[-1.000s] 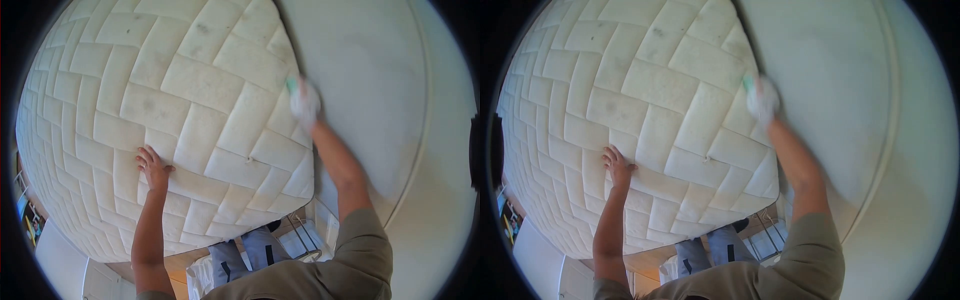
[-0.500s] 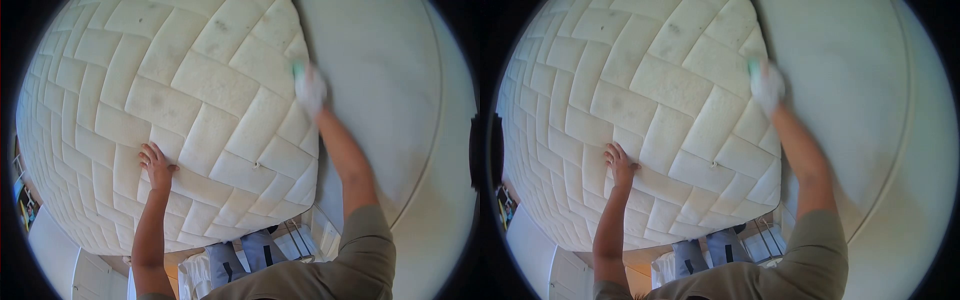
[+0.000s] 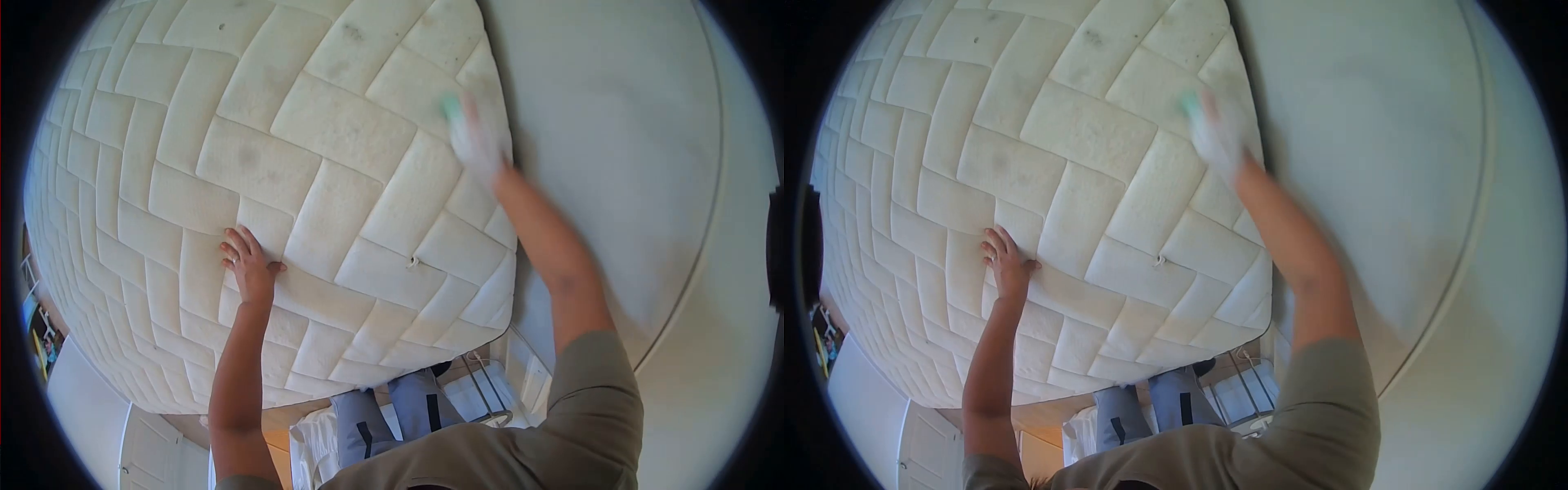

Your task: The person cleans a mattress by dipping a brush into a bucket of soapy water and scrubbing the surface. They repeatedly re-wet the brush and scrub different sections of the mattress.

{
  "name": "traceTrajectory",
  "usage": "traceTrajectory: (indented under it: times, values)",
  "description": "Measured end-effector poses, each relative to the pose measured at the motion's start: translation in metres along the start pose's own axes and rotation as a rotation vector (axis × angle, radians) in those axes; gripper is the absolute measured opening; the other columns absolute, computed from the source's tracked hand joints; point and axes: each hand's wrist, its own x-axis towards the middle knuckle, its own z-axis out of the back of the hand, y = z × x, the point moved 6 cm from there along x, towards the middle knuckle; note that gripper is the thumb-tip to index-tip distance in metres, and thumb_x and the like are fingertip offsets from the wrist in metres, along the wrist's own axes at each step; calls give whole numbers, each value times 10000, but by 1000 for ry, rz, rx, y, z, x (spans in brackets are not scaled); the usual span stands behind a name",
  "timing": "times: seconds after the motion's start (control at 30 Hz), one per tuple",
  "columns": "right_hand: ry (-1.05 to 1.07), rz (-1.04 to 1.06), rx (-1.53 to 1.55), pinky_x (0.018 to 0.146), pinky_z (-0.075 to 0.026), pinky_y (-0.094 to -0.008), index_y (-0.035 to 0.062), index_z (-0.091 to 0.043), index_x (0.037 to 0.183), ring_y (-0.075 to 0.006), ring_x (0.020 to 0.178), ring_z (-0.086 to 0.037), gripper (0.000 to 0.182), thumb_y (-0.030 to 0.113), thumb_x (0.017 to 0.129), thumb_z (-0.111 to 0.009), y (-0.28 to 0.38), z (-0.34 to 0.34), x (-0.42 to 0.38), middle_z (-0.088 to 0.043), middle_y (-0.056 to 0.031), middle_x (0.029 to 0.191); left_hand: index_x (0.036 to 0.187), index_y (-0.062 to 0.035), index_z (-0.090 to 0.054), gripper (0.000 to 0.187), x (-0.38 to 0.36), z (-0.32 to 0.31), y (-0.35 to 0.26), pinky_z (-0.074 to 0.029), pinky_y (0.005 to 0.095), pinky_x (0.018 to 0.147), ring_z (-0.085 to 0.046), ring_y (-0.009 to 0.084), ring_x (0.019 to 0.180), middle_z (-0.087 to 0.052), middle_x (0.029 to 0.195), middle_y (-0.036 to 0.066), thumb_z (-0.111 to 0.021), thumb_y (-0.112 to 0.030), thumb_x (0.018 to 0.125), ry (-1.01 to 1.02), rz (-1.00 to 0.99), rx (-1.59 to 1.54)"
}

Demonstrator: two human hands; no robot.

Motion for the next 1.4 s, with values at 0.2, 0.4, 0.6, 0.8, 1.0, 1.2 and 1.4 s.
traceTrajectory:
  times: [0.2, 0.4, 0.6, 0.8, 1.0, 1.2, 1.4]
  values:
    - [-325, 501, -391, 588, -441, -440, 17, -543, 972, -327, 669, -583, 311, 281, 875, -411, 55, 20, 43, -598, -172, 734, 1384, -11, -104, 1068, -12, -2, 5, -272, 570, 977, -189, 507, 1256, -94, 1427, 255, -776, -265, 594, -63, -61, -73]
    - [-206, 544, -164, 652, -456, -420, 78, -577, 1042, -317, 722, -588, 297, 277, 875, -432, -14, 57, -9, -608, -167, 808, 1386, -19, -114, 1080, -6, 1, 0, -295, 575, 961, -203, 506, 1253, -96, 1422, 267, -777, -306, 584, -13, -32, -13]
    - [38, 304, 219, 830, -421, -398, 41, -540, 1100, -318, 893, -578, 498, 429, 932, -277, 104, -51, 89, -603, -192, 985, 1383, -12, -129, 1081, -8, 1, 4, -319, 568, 945, -244, 483, 1246, -106, 1422, 263, -781, -318, 577, -76, -85, -35]
    - [-52, 383, -205, 789, -443, -390, 84, -571, 1065, -331, 866, -579, 293, 268, 905, -409, 1, 56, 8, -609, -166, 992, 1383, -15, -116, 1101, -7, 2, 3, -305, 571, 953, -220, 486, 1256, -98, 1425, 260, -785, -327, 566, -44, -46, -1]
    - [76, 382, 261, 849, -425, -398, 48, -516, 1138, -348, 944, -561, 450, 406, 889, -403, 101, -61, 99, -565, -214, 1090, 1383, -14, -121, 1105, -5, -6, 3, -298, 566, 958, -223, 491, 1250, -94, 1424, 265, -790, -320, 558, -83, -53, 3]
    - [-57, 467, -17, 863, -407, -350, 64, -517, 1118, -282, 930, -566, 379, 350, 906, -389, -6, 0, 59, -602, -160, 979, 1382, -12, -126, 1086, -10, -3, 6, -292, 559, 963, -217, 485, 1256, -92, 1425, 263, -788, -303, 573, -118, -91, -32]
    - [-47, 213, -480, 860, -409, -370, 78, -543, 1084, -282, 960, -565, 341, 325, 892, -410, 26, 22, 34, -605, -160, 993, 1383, -11, -124, 1084, -5, -1, -1, -293, 562, 962, -214, 483, 1259, -98, 1425, 260, -786, -307, 578, -61, -27, -4]
